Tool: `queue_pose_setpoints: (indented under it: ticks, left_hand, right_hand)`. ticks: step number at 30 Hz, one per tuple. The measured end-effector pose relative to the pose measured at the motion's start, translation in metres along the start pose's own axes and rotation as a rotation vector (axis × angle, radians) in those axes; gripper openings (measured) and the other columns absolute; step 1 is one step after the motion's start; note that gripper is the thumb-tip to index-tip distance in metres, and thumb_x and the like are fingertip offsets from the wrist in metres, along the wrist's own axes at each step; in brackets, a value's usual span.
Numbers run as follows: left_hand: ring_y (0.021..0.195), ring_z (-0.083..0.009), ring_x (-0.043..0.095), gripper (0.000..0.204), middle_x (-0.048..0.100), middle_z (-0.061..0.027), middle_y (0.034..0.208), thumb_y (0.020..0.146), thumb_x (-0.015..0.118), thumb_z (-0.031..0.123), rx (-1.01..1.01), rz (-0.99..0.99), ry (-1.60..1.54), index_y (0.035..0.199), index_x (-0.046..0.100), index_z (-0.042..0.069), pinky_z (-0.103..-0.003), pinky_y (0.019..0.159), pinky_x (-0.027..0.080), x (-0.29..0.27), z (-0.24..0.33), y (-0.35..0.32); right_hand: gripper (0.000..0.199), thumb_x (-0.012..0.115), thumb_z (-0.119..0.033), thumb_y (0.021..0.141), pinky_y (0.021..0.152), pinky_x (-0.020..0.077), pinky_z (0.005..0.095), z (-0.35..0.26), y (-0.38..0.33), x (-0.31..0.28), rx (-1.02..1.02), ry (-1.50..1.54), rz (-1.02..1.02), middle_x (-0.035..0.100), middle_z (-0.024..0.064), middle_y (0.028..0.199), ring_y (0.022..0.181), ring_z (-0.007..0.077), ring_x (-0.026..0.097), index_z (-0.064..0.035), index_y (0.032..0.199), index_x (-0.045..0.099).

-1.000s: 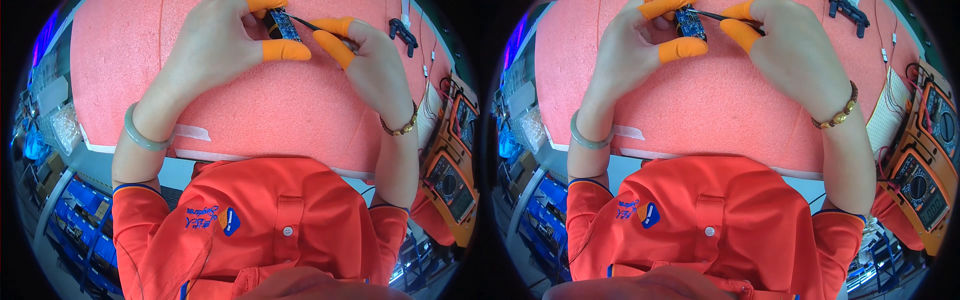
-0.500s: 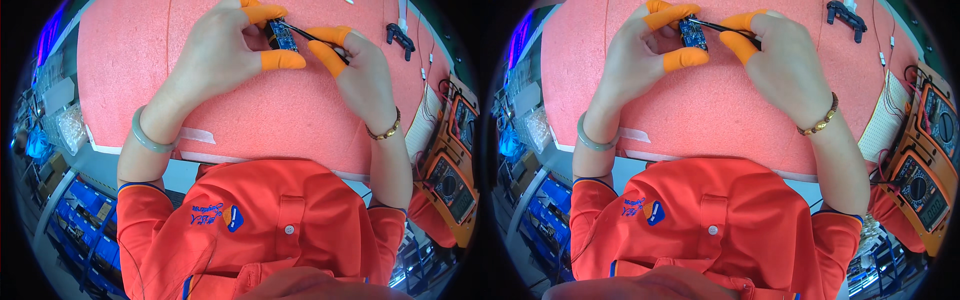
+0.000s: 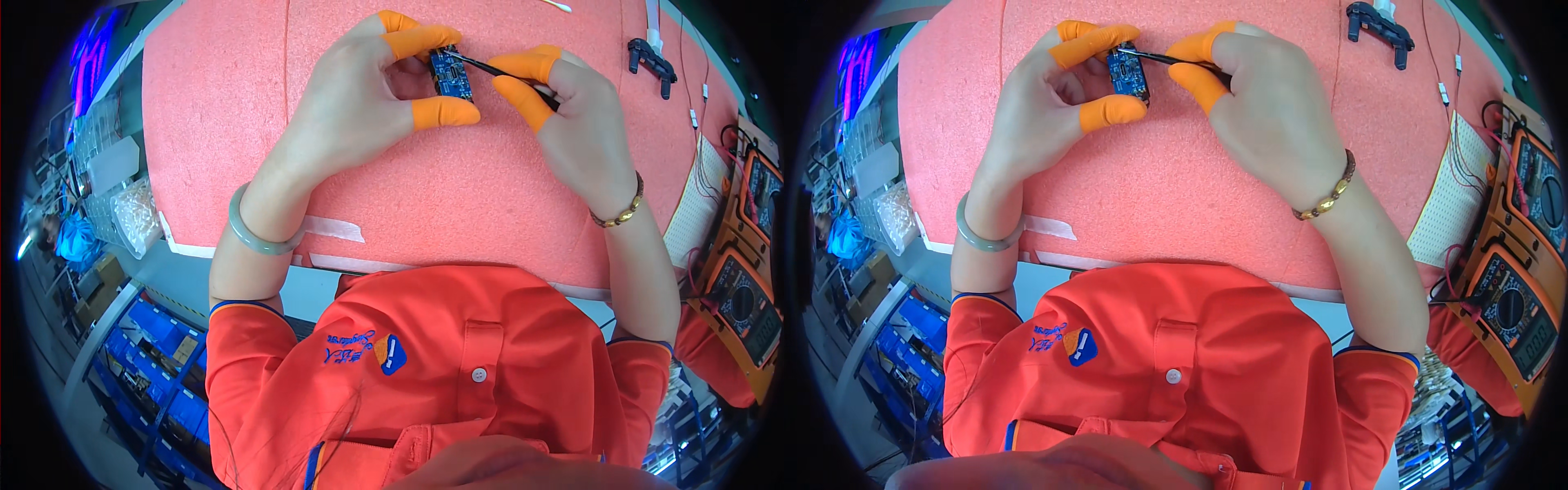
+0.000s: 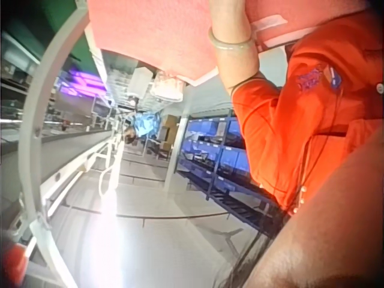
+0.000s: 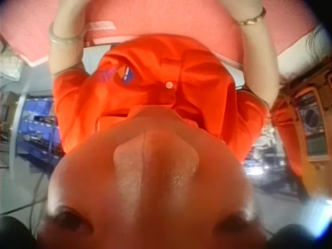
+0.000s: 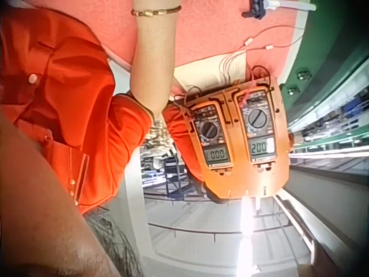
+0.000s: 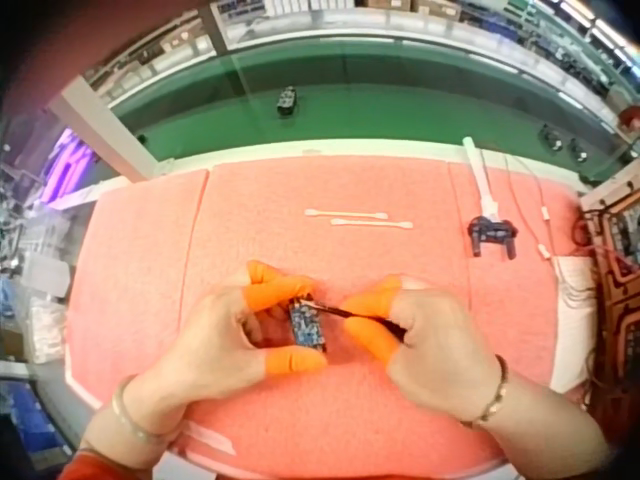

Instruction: Testing small electronic components using digital multimeters at a factory assembly station.

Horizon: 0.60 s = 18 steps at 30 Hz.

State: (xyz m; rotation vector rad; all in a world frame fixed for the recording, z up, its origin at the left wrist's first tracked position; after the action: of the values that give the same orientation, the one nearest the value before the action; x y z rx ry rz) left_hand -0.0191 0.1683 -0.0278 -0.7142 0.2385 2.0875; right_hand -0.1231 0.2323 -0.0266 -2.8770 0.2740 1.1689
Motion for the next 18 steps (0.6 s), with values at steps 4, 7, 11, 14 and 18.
queue_pose_setpoints:
  ticks: [4,7,11,14,18]
  left_hand:
    - [0.055,-0.0042,0.035,0.057,0.044,0.0025,0.081,0.056,0.077,0.024,-0.005,0.001,0.012,0.107,0.056,0.009,-0.015,0.048,0.03,0.0,0.0,0.0]
    - [0.056,-0.0045,0.035,0.057,0.045,0.0025,0.081,0.057,0.077,0.021,0.01,0.0,0.08,0.108,0.055,0.01,-0.015,0.049,0.032,0.0,0.004,-0.001]
    - [0.082,-0.0131,0.051,0.044,0.05,-0.0063,0.09,0.063,0.071,0.002,-0.12,-0.07,-0.313,0.104,0.053,-0.003,-0.024,0.07,0.045,0.003,0.012,0.007]
    - [0.083,-0.011,0.05,0.043,0.049,-0.0042,0.089,0.064,0.068,-0.002,-0.18,-0.118,-0.369,0.105,0.053,-0.004,-0.023,0.07,0.045,0.01,0.012,0.009]
    - [0.083,-0.0118,0.05,0.045,0.05,-0.0041,0.088,0.064,0.069,-0.001,-0.174,-0.124,-0.36,0.106,0.053,-0.002,-0.023,0.071,0.044,0.009,0.011,0.009]
  right_hand:
    - [0.017,0.06,-0.006,0.072,0.06,0.0431,0.0257,-0.026,0.001,-0.011,-0.235,-0.109,0.086,0.056,0.0074,0.079,0.069,0.0205,0.055,-0.0038,0.088,0.061]
    - [0.017,0.061,-0.007,0.071,0.061,0.044,0.0274,-0.028,0.003,-0.011,-0.334,-0.156,0.088,0.056,0.0082,0.08,0.07,0.0232,0.055,-0.0046,0.088,0.061]
    - [0.019,0.062,-0.008,0.07,0.06,0.0446,0.0287,-0.033,0.002,-0.013,-0.467,-0.215,0.104,0.056,0.0083,0.081,0.069,0.0245,0.054,-0.006,0.088,0.062]
    - [0.016,0.058,-0.009,0.073,0.056,0.0435,0.0278,-0.031,0.005,-0.013,-0.765,-0.092,0.378,0.056,0.007,0.076,0.064,0.0219,0.053,-0.006,0.088,0.061]
    - [0.013,0.052,-0.009,0.078,0.052,0.042,0.0273,-0.045,-0.018,-0.038,-1.016,0.083,0.62,0.055,0.0066,0.067,0.055,0.0197,0.051,-0.0056,0.087,0.06]
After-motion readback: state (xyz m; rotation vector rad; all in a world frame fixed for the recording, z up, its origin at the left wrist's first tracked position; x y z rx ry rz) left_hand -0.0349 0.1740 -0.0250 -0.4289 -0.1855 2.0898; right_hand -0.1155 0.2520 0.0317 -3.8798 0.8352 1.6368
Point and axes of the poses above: each hand's wrist, its own y-axis towards the middle knuckle, its own x-axis out of the palm, z = x × y, the point moved 10 cm from there along y, towards the middle knuckle
